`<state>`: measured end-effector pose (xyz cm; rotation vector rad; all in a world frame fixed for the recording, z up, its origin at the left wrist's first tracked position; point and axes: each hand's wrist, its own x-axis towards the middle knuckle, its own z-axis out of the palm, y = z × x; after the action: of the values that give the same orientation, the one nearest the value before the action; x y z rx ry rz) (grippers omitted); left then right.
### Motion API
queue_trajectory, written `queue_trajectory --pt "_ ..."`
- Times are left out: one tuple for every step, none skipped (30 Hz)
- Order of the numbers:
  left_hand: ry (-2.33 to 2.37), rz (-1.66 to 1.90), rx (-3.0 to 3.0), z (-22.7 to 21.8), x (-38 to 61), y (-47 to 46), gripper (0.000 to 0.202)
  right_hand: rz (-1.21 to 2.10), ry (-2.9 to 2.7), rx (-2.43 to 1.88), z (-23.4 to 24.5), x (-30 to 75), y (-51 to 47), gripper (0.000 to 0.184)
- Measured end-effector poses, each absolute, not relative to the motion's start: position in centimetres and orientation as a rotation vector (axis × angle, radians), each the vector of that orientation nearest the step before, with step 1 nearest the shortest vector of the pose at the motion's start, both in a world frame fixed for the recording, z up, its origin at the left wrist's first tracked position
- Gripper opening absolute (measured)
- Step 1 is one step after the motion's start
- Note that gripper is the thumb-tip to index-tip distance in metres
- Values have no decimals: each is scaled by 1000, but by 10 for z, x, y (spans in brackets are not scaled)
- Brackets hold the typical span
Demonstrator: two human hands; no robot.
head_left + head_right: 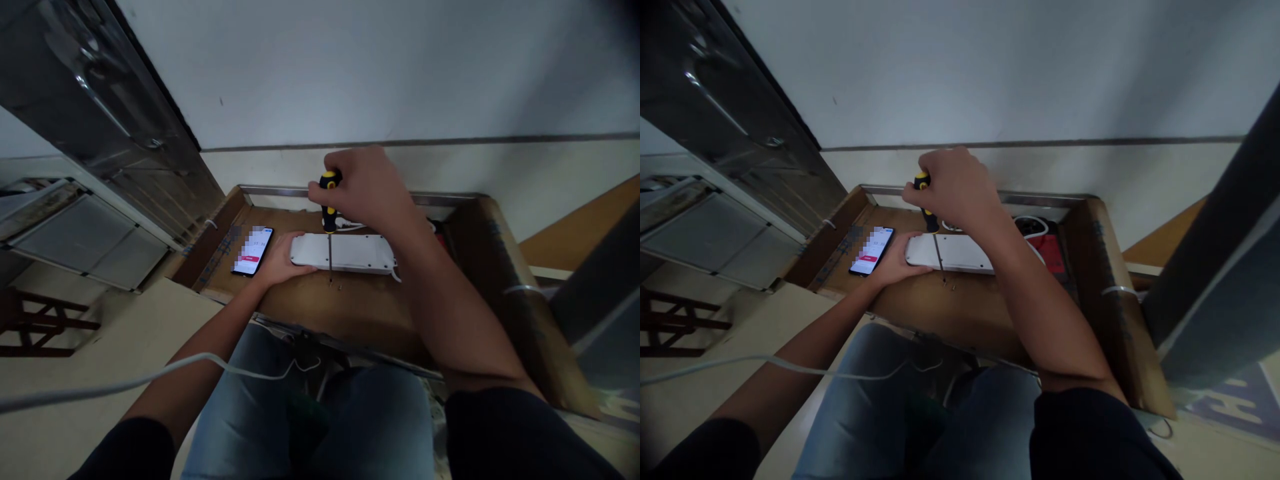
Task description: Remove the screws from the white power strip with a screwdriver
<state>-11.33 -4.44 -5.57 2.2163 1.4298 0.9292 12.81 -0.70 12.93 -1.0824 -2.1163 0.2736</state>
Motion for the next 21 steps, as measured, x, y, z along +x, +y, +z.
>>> queue_trajectory --pt "1428 928 2216 -56 -113 -45 91 277 -2130 -1143 132 127 -10 37" --pt "1427 929 2215 -56 -113 -45 91 278 -2141 -1196 134 126 -13 36" --pt "1427 930 2214 -56 -113 -45 91 275 -2144 -1231 137 126 -16 36" --pt "1429 932 2213 -56 -113 -45 91 273 -2141 -1247 139 127 -18 37" --pt "1433 935 2211 -56 -113 -45 91 270 -2131 -1244 141 128 -19 39" --pt "1437 936 2208 -56 -113 -45 91 266 -2110 -1233 143 129 -20 40" --pt "1441 937 2206 -56 -113 -45 92 259 -2083 -1222 144 130 -20 42" --pt "1443 936 2205 -57 -113 -45 92 248 -2055 -1210 145 132 -20 42" --pt "1444 934 2204 -57 -113 -44 92 230 -2020 -1207 146 134 -19 43" --pt "1445 931 2205 -57 -113 -44 92 211 -1988 -1206 147 136 -19 44" --pt "1447 928 2206 -57 -114 -44 92 194 -1957 -1207 149 138 -18 45" --pt "1450 927 2207 -58 -114 -44 92 179 -1931 -1210 150 141 -17 45" --pt "1452 929 2207 -58 -114 -44 92 164 -1910 -1211 151 143 -16 46" --pt "1453 933 2206 -58 -114 -44 92 147 -1884 -1213 153 145 -15 46" --pt "1451 938 2205 -59 -114 -44 92 133 -1856 -1211 154 148 -14 46" --pt "1448 943 2205 -59 -114 -44 93 120 -1826 -1207 155 150 -13 45" --pt "1446 947 2206 -59 -114 -44 93 107 -1786 -1206 156 153 -12 45" --pt "1445 949 2207 -60 -114 -43 93 96 -1746 -1207 157 155 -10 45" --pt "1445 948 2208 -60 -115 -43 93 84 -1706 -1206 157 157 -8 45" --pt "1444 947 2209 -60 -115 -43 93 74 -1671 -1202 156 158 -7 45" --pt "1441 946 2210 -60 -115 -43 93 59 -1642 -1190 155 160 -5 45"
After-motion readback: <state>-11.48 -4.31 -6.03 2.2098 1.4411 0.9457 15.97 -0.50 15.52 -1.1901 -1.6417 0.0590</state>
